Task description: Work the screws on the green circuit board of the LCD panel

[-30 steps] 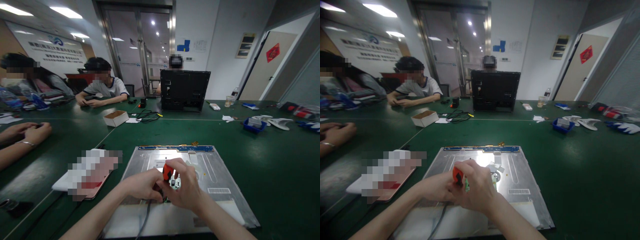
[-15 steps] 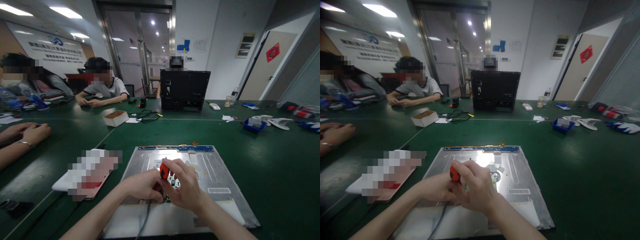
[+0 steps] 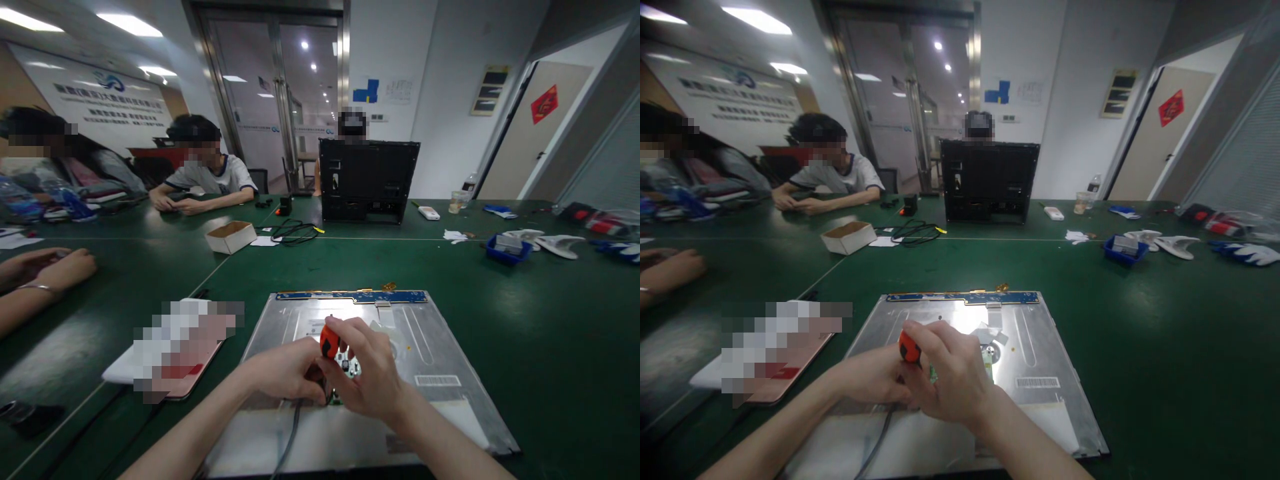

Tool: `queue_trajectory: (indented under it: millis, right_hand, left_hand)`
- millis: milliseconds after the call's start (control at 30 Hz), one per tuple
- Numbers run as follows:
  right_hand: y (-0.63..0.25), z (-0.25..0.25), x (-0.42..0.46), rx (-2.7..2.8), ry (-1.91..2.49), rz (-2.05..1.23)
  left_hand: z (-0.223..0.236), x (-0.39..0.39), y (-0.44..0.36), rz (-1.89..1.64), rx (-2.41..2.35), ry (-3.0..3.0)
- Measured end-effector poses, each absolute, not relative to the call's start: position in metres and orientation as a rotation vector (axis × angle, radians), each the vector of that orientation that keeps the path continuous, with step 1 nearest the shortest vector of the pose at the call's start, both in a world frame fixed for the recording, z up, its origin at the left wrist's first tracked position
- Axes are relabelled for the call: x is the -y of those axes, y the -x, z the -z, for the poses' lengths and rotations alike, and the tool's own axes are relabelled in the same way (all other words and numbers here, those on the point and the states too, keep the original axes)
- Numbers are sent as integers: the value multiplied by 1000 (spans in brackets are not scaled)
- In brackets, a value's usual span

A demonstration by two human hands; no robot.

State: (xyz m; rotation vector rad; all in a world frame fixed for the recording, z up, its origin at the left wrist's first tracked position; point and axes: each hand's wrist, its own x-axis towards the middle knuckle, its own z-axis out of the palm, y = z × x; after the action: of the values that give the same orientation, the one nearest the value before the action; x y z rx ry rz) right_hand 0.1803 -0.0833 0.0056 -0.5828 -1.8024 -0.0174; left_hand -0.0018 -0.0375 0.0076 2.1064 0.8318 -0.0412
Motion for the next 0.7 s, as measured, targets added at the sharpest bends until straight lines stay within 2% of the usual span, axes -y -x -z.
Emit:
queue_trajectory:
  millis: [700]
  right_hand:
    - [-182,-9,86,1848,559,7]
  left_hand:
    - [4,34,6,26,-794,-2170]
